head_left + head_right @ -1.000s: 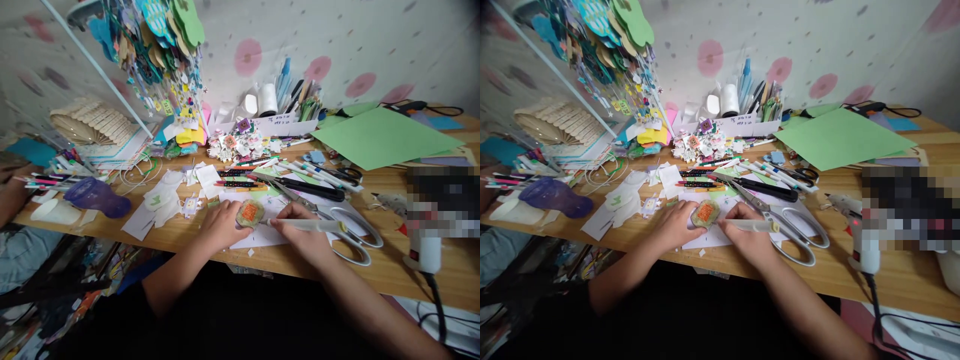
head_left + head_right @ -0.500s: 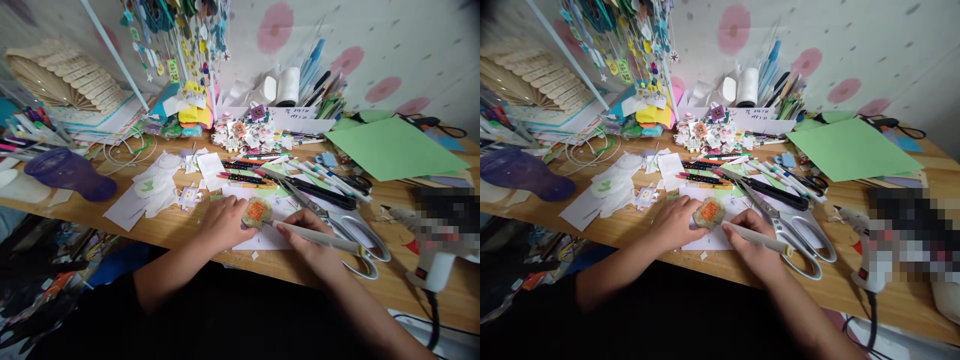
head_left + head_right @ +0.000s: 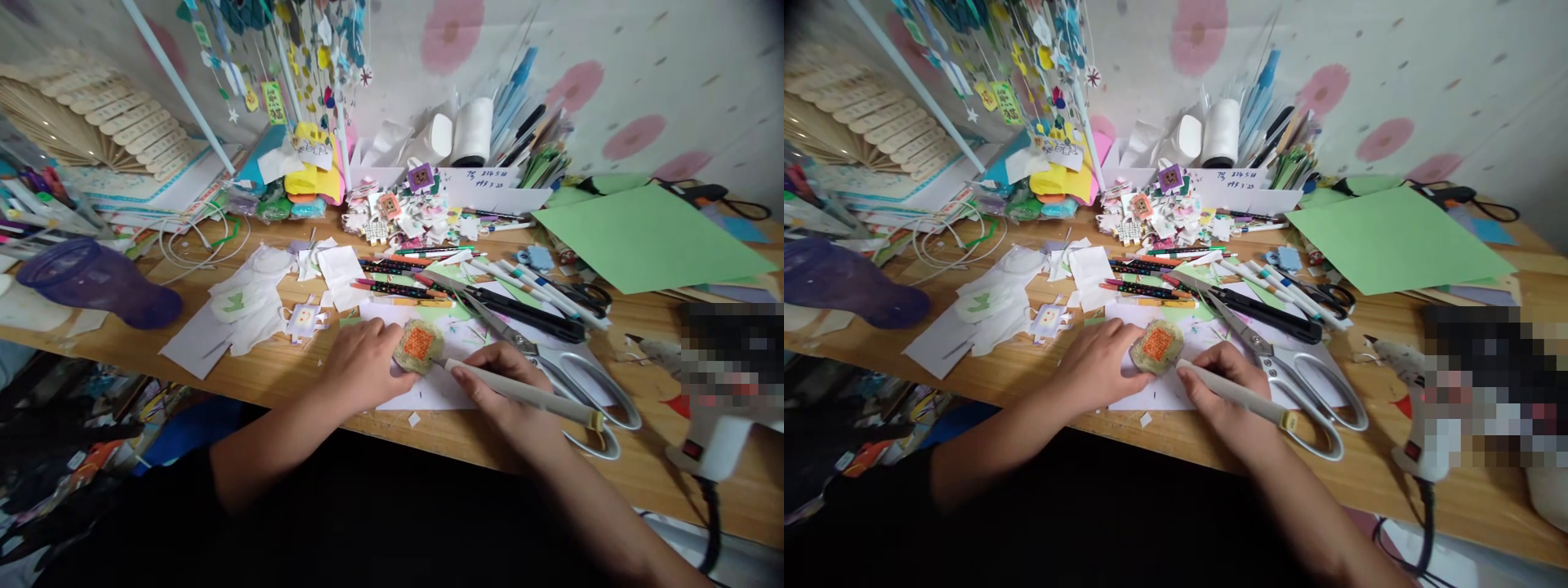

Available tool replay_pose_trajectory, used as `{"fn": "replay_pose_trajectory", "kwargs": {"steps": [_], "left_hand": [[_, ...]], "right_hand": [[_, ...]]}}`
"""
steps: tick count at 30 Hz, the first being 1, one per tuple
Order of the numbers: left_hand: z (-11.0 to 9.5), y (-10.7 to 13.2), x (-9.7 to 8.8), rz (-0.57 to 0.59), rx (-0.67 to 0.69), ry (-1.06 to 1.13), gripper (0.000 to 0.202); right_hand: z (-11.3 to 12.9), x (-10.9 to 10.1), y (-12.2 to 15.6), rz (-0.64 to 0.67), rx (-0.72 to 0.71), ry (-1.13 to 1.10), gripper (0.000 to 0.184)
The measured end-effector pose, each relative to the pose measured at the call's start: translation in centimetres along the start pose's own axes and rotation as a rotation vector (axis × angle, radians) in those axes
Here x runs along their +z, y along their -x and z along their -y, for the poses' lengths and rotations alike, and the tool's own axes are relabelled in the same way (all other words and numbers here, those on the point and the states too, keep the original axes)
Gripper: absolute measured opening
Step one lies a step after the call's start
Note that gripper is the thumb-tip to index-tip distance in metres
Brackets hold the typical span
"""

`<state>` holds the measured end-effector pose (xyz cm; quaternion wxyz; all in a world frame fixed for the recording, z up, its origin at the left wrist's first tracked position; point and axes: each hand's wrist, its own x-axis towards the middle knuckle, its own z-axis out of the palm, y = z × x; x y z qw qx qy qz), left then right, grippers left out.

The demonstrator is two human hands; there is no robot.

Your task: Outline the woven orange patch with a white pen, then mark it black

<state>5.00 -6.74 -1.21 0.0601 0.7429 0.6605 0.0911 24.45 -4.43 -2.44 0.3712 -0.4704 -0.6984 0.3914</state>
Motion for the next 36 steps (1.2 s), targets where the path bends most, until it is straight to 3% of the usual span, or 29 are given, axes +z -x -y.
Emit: {"fn": "replay_pose_trajectory", "kwargs": {"steps": [23, 29, 36], "left_hand": [[0.18, 0.07, 0.01, 0.008, 0.011, 0.023, 0.047], [0.31, 0.15, 0.07, -0.01, 0.012, 0.051, 0.046], [0.28, 0.05, 0.16, -0.015, 0.019, 0.044, 0.044]], "right_hand": [[0.61, -0.53, 0.05, 0.029, 0.073, -0.038, 0.022], [0.18, -0.69, -0.1, 0.076, 0.006, 0.022, 0.021], [-0.21, -0.62, -0.28, -0.064, 0.027, 0.033, 0.021]]}}
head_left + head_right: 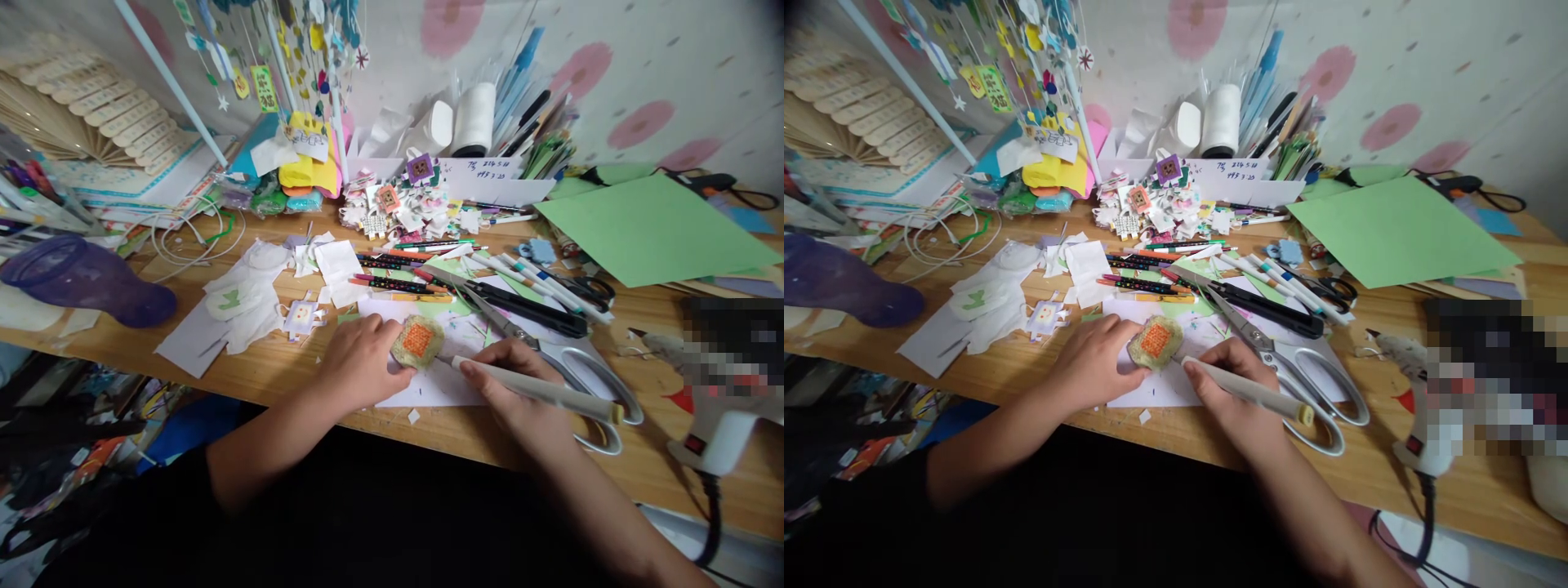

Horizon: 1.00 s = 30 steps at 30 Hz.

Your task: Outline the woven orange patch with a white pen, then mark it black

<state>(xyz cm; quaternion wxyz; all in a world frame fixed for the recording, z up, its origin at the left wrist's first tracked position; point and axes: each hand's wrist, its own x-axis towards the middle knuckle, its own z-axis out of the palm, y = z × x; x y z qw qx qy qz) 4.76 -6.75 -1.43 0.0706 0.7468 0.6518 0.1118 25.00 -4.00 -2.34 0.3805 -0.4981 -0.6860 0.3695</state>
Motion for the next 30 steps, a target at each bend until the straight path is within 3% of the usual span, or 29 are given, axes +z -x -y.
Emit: {"fn": "replay_pose_trajectory", "kwargs": {"steps": [4, 9, 18, 24, 30], "left_hand": [[-0.09, -0.01, -0.1, -0.002, -0.006, 0.001, 0.041], [0.22, 0.02, -0.28, 0.017, 0.004, 0.059, 0.045], [0.62, -0.02, -0.37, 0.041, 0.01, 0.101, 0.039], [0.54, 0.02, -0.3, 0.033, 0.006, 0.095, 0.04], [0.55, 0.01, -0.3, 0.04, 0.006, 0.078, 0.038]], "right_hand": [[0.18, -0.1, 0.21, 0.118, -0.025, 0.019, 0.021], [0.74, 0.01, 0.54, 0.081, 0.022, -0.052, 0.022], [0.69, 0.5, 0.54, 0.124, -0.015, -0.075, 0.019], [0.63, 0.7, 0.51, 0.231, -0.058, -0.038, 0.02], [0.79, 0.73, 0.63, 0.19, -0.024, -0.042, 0.02]]}}
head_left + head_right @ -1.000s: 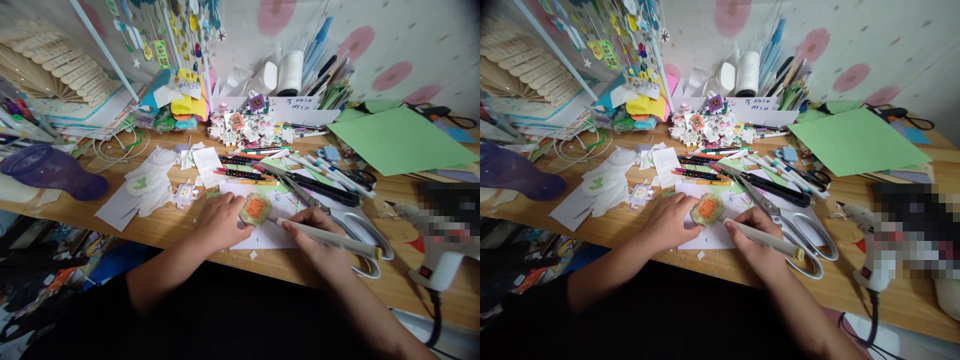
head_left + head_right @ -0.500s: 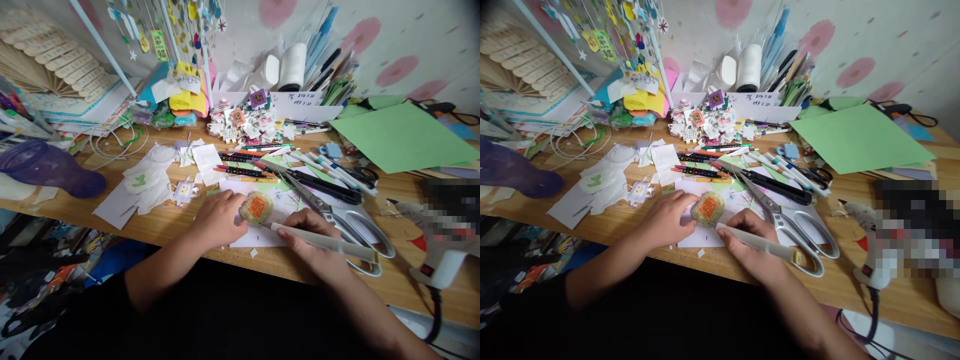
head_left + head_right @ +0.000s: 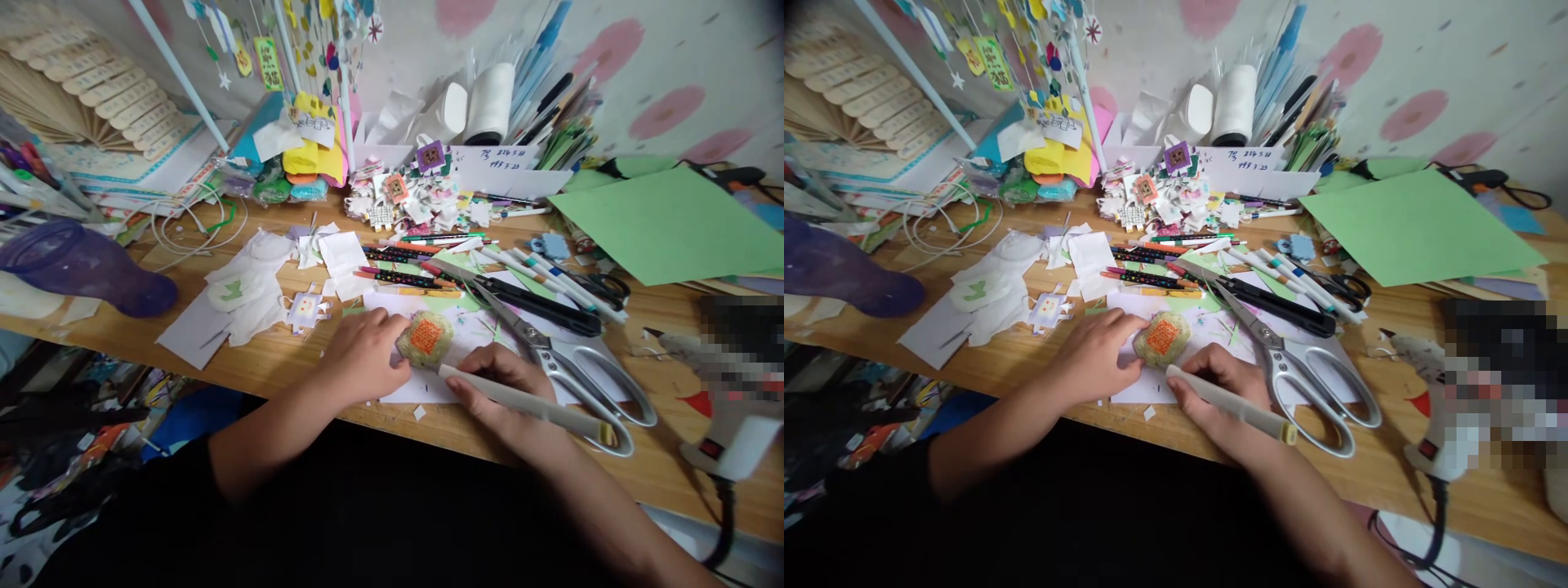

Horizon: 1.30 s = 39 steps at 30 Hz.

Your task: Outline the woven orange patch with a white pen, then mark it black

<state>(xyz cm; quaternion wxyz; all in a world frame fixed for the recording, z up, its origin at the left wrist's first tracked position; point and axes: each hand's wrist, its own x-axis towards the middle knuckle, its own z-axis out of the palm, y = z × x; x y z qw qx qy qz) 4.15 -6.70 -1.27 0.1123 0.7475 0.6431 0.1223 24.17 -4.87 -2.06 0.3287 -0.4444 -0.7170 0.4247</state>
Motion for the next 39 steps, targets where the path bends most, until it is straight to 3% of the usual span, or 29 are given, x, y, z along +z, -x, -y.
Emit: {"fn": "replay_pose_trajectory", "kwargs": {"steps": [5, 10, 14, 18, 27, 33, 39], "left_hand": [[0.0, 0.0, 0.1, -0.007, 0.001, -0.013, 0.039], [0.1, -0.1, 0.1, 0.001, 0.002, -0.013, 0.039], [0.1, 0.0, 0.1, 0.007, 0.007, -0.012, 0.038], [0.1, 0.0, 0.0, 0.007, 0.001, -0.008, 0.038], [0.1, -0.1, 0.0, 0.007, 0.005, -0.001, 0.037], [0.1, -0.1, -0.1, 0.024, 0.01, -0.024, 0.036], [0.1, 0.0, 0.1, 0.0, 0.01, -0.019, 0.043]], "right_hand": [[-0.3, -0.1, 0.0, 0.034, -0.013, 0.026, 0.02], [-0.4, 0.3, -0.1, -0.012, -0.036, 0.014, 0.019], [-0.3, 0.4, -0.2, 0.048, -0.074, -0.002, 0.018], [-0.1, 0.6, -0.3, 0.006, -0.05, 0.018, 0.018], [-0.3, 0.3, -0.3, 0.043, -0.054, -0.037, 0.015], [-1.4, -1.1, -1.1, -0.306, 0.076, -0.087, 0.016], [-1.1, -0.9, -2.0, -0.304, 0.138, -0.05, 0.02]]}}
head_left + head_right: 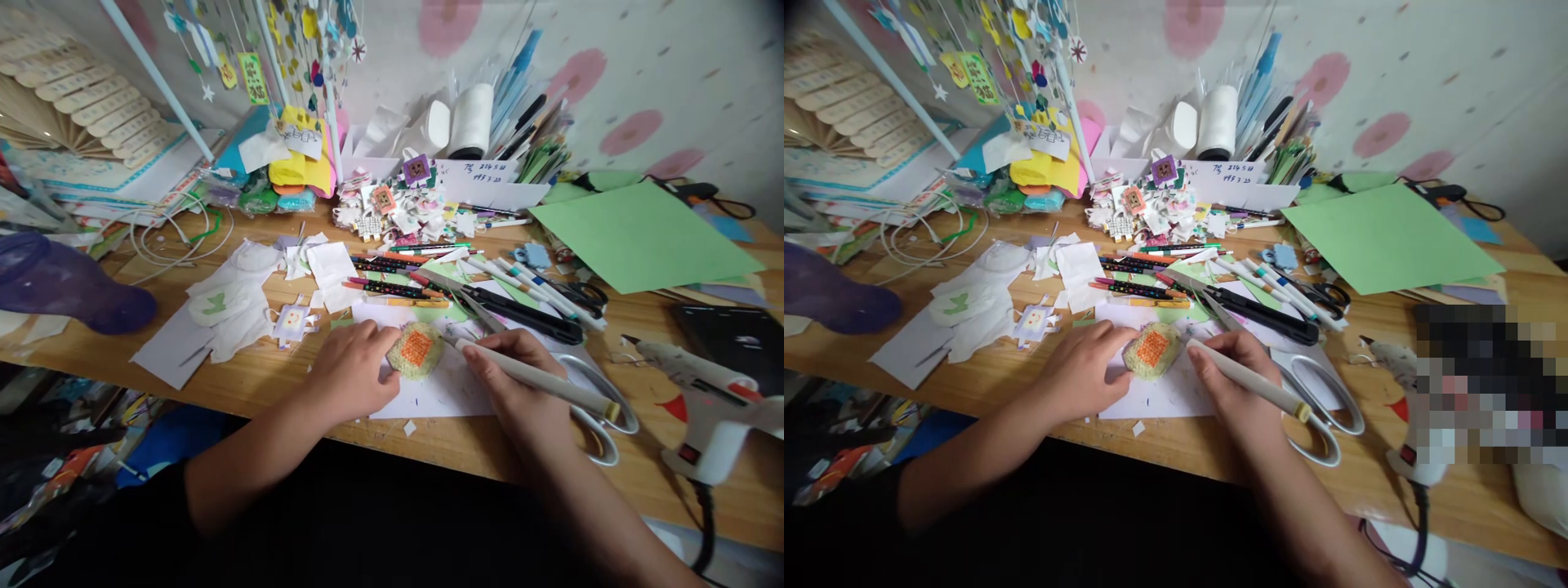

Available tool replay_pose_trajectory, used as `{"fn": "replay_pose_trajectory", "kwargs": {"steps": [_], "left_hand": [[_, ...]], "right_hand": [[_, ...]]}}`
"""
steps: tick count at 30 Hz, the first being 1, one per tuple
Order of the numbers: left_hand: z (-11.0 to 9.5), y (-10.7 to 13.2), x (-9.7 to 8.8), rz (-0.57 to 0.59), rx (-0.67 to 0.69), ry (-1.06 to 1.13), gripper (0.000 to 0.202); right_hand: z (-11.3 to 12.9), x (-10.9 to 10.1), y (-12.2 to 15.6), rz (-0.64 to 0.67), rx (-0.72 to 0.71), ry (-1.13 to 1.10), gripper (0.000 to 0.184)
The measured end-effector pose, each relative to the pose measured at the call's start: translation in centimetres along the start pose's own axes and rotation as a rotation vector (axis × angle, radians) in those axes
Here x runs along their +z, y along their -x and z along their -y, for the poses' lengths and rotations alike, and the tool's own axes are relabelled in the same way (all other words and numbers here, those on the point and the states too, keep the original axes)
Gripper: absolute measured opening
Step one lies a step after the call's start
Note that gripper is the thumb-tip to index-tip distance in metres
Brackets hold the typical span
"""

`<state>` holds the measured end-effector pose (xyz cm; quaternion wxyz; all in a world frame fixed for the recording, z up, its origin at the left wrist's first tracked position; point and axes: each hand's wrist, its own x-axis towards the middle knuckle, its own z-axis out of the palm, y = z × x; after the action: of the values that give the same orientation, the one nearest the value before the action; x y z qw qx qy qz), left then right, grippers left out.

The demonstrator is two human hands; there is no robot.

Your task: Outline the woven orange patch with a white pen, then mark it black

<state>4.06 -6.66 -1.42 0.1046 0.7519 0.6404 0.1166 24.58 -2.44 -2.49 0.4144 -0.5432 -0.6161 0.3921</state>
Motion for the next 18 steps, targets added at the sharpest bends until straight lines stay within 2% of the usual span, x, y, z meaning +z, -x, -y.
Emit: {"fn": "replay_pose_trajectory", "kwargs": {"steps": [4, 8, 11, 16, 18], "left_hand": [[0.1, 0.0, 0.1, -0.004, 0.019, 0.009, 0.048], [0.1, -0.1, 0.1, 0.007, 0.021, 0.017, 0.046], [0.1, -0.1, -0.1, 0.021, 0.013, 0.014, 0.046], [-0.3, -0.2, -0.7, 0.042, 0.0, 0.008, 0.043], [-1.0, -0.3, -0.8, 0.031, -0.025, -0.029, 0.049]], "right_hand": [[-0.2, -0.1, 0.0, 0.02, -0.01, 0.01, 0.02], [-0.3, -0.2, -0.1, -0.016, -0.007, -0.035, 0.018], [-0.5, -0.1, -0.2, 0.013, 0.004, -0.048, 0.018], [-1.1, -0.2, 0.1, -0.075, 0.035, -0.256, 0.019], [-1.1, -0.2, 0.3, -0.08, 0.024, -0.268, 0.017]]}}
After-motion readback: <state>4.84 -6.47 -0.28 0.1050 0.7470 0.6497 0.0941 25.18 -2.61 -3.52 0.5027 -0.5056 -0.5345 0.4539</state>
